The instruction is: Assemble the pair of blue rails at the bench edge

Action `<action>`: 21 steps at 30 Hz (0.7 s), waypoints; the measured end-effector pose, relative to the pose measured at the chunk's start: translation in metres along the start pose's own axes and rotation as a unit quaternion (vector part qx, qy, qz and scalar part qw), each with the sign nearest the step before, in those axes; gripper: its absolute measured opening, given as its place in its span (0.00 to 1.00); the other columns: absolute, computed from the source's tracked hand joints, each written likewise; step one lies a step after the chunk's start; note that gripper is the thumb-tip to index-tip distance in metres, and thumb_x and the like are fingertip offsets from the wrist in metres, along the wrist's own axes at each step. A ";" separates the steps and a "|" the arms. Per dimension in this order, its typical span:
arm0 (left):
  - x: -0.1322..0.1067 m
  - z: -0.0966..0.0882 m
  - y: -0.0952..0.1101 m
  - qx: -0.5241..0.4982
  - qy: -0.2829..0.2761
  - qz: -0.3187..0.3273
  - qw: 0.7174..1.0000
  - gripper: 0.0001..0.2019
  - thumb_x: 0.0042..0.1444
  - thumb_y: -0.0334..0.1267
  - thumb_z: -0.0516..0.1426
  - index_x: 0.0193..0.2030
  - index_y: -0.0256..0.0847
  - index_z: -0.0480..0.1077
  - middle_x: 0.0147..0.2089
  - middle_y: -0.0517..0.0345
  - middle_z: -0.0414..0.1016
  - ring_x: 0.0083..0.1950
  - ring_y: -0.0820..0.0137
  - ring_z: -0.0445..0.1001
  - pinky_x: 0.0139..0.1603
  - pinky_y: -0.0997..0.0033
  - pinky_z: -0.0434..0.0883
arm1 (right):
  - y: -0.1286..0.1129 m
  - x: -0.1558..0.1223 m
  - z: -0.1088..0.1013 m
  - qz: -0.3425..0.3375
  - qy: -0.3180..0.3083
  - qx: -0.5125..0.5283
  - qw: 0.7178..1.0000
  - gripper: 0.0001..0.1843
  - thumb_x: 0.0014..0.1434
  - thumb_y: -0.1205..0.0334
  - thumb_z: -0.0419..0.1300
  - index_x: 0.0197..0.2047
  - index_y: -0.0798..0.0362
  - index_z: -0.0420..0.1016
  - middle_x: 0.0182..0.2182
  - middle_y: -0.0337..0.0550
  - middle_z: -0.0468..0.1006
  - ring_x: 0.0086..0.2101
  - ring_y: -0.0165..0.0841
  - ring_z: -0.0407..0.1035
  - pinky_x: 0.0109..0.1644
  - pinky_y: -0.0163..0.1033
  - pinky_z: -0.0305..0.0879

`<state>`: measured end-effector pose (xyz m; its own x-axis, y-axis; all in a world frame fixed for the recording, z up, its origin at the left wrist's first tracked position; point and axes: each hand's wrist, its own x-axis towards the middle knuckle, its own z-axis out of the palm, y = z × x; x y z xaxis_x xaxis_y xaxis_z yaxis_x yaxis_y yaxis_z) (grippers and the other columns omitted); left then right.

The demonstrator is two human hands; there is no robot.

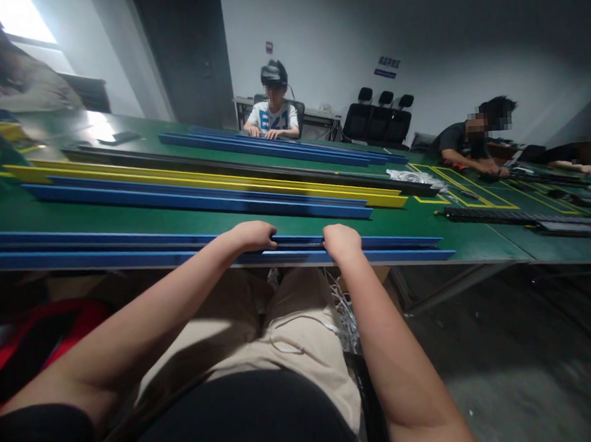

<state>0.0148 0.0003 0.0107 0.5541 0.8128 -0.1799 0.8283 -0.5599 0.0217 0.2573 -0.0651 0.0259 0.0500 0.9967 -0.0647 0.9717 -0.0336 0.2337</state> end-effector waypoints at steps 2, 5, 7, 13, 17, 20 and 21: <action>0.001 -0.002 0.004 0.001 -0.006 -0.007 1.000 0.22 0.55 0.54 0.55 0.50 0.45 0.78 0.49 0.46 0.82 0.48 0.56 0.79 0.46 0.65 0.74 | -0.001 0.000 -0.001 0.003 -0.003 0.002 1.000 0.15 0.63 0.54 0.60 0.48 0.50 0.81 0.46 0.55 0.82 0.49 0.44 0.76 0.52 0.44 0.69; 0.007 -0.003 0.013 0.000 -0.001 -0.003 1.000 0.22 0.55 0.54 0.56 0.51 0.46 0.78 0.50 0.47 0.81 0.49 0.57 0.79 0.48 0.65 0.74 | -0.001 0.000 -0.001 0.007 -0.006 0.004 1.000 0.15 0.62 0.54 0.60 0.48 0.51 0.81 0.46 0.56 0.82 0.49 0.43 0.76 0.52 0.44 0.69; 0.013 -0.003 0.021 -0.006 0.008 0.007 1.000 0.21 0.55 0.54 0.56 0.50 0.46 0.78 0.51 0.47 0.81 0.49 0.57 0.79 0.47 0.65 0.74 | -0.001 0.000 -0.001 0.008 -0.003 0.006 1.000 0.15 0.62 0.54 0.60 0.47 0.51 0.82 0.46 0.55 0.82 0.48 0.44 0.76 0.51 0.44 0.70; 0.031 -0.006 0.047 -0.019 0.010 0.036 0.999 0.20 0.54 0.52 0.58 0.48 0.45 0.79 0.49 0.46 0.82 0.47 0.57 0.80 0.45 0.65 0.74 | 0.000 -0.001 0.000 0.001 0.006 0.015 1.000 0.14 0.62 0.54 0.61 0.46 0.51 0.82 0.44 0.55 0.82 0.47 0.45 0.77 0.49 0.44 0.70; 0.043 -0.012 0.068 -0.010 0.004 0.054 0.998 0.19 0.52 0.50 0.61 0.47 0.43 0.80 0.47 0.45 0.82 0.46 0.56 0.80 0.45 0.65 0.75 | 0.001 -0.001 -0.001 -0.001 0.002 0.019 1.000 0.14 0.62 0.54 0.61 0.46 0.51 0.81 0.45 0.56 0.82 0.48 0.44 0.77 0.50 0.43 0.70; 0.054 -0.011 0.082 -0.005 0.011 0.067 0.998 0.19 0.52 0.46 0.61 0.48 0.42 0.80 0.47 0.43 0.82 0.47 0.55 0.80 0.45 0.64 0.75 | 0.001 -0.002 0.000 -0.001 0.001 0.020 1.000 0.14 0.63 0.54 0.61 0.47 0.52 0.81 0.45 0.57 0.82 0.48 0.44 0.76 0.51 0.43 0.69; 0.057 -0.010 0.086 -0.007 0.014 0.071 0.997 0.19 0.53 0.46 0.60 0.48 0.42 0.80 0.47 0.43 0.82 0.47 0.55 0.80 0.45 0.64 0.75 | 0.001 -0.002 0.000 -0.001 0.004 0.020 1.000 0.14 0.63 0.54 0.61 0.47 0.52 0.81 0.45 0.57 0.82 0.48 0.44 0.77 0.51 0.44 0.69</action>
<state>0.1181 -0.0001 0.0124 0.6685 0.7290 -0.1472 0.7416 -0.6682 0.0594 0.2584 -0.0674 0.0265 0.0463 0.9973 -0.0573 0.9804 -0.0343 0.1941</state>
